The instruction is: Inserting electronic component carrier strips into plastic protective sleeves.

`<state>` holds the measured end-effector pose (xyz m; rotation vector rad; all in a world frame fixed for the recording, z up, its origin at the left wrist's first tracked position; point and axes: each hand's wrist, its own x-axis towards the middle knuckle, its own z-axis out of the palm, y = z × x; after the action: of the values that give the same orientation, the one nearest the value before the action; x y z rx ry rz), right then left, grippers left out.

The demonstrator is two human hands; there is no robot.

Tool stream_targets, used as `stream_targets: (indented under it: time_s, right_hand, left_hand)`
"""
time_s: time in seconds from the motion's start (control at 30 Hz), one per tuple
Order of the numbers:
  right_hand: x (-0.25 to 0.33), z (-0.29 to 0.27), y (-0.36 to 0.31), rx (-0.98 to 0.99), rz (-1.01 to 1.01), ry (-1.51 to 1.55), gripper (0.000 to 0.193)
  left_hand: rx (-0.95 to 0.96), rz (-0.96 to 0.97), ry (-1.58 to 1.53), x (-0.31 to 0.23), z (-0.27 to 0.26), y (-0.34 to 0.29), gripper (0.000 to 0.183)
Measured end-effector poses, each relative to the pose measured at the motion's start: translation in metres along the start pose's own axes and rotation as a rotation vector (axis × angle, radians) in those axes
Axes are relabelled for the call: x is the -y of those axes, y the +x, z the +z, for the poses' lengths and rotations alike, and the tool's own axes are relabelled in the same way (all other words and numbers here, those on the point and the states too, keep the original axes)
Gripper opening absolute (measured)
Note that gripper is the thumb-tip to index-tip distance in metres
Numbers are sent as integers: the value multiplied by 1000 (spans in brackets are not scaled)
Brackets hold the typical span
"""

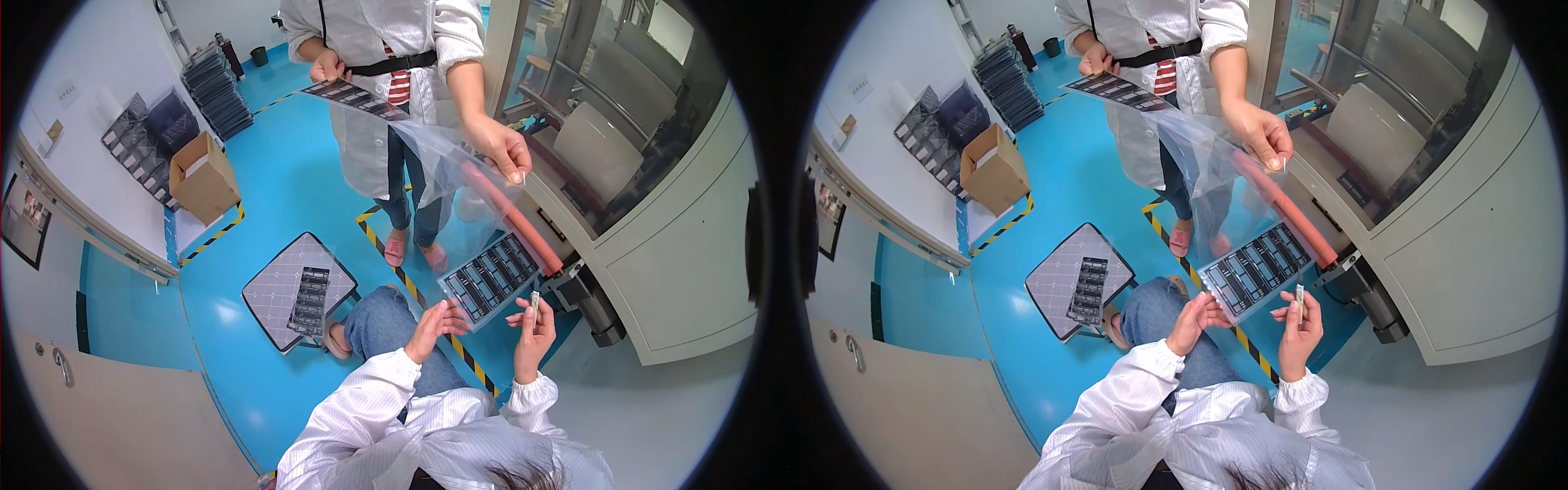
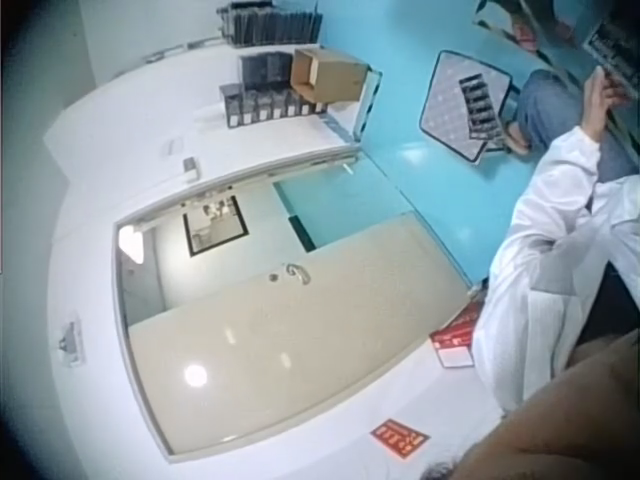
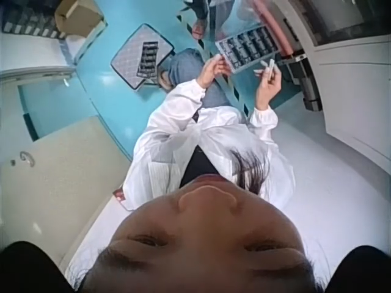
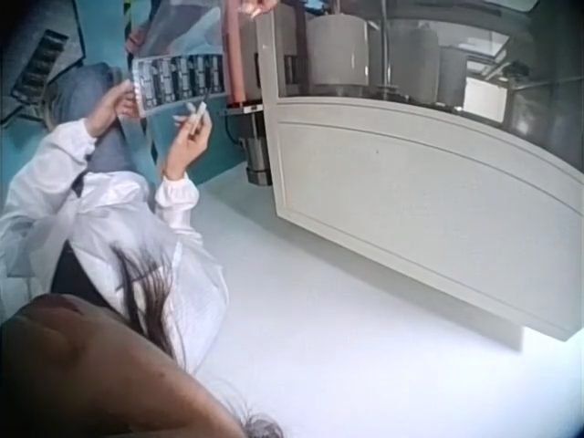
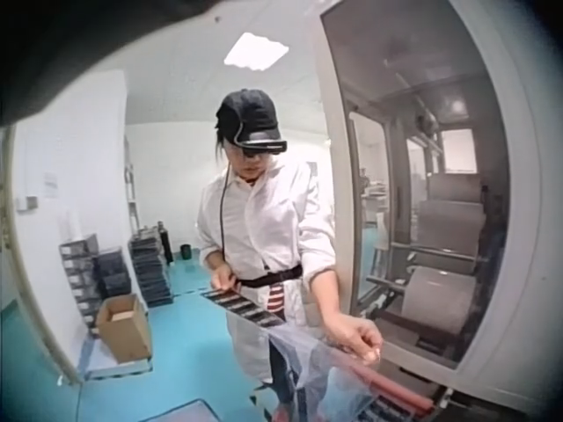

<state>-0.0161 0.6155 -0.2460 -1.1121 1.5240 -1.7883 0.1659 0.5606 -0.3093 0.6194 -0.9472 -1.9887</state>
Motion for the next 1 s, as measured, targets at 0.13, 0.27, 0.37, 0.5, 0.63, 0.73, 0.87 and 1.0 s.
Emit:
stream_targets:
  time_s: [0.13,0.27,0.37,0.5,0.63,0.73,0.87,1.0]
  right_hand:
    - [0,0,-1,-1,-11,11,26]
    - [0,0,-2,4,-15,-2,26]
    - [0,0,-2,2,-17,2,26]
    - [-1,-1,-2,1,-21,8,25]
    - [1,0,-3,-6,-21,6,25]
    - [3,0,-3,-3,-22,0,25]
    - [2,1,-4,2,-24,8,25]
    - [4,3,-5,-24,-39,8,24]
  left_hand:
    - [8,15,1,-2,3,-1,64]
    - [17,25,8,-2,2,-1,64]
    - [11,34,27,-2,2,0,64]
    - [5,24,43,-2,1,2,63]
    - [1,4,18,-2,0,-1,61]
    - [-6,4,30,-8,6,-3,60]
    - [-1,20,45,-14,11,-3,60]
    - [-2,73,126,-24,17,0,59]
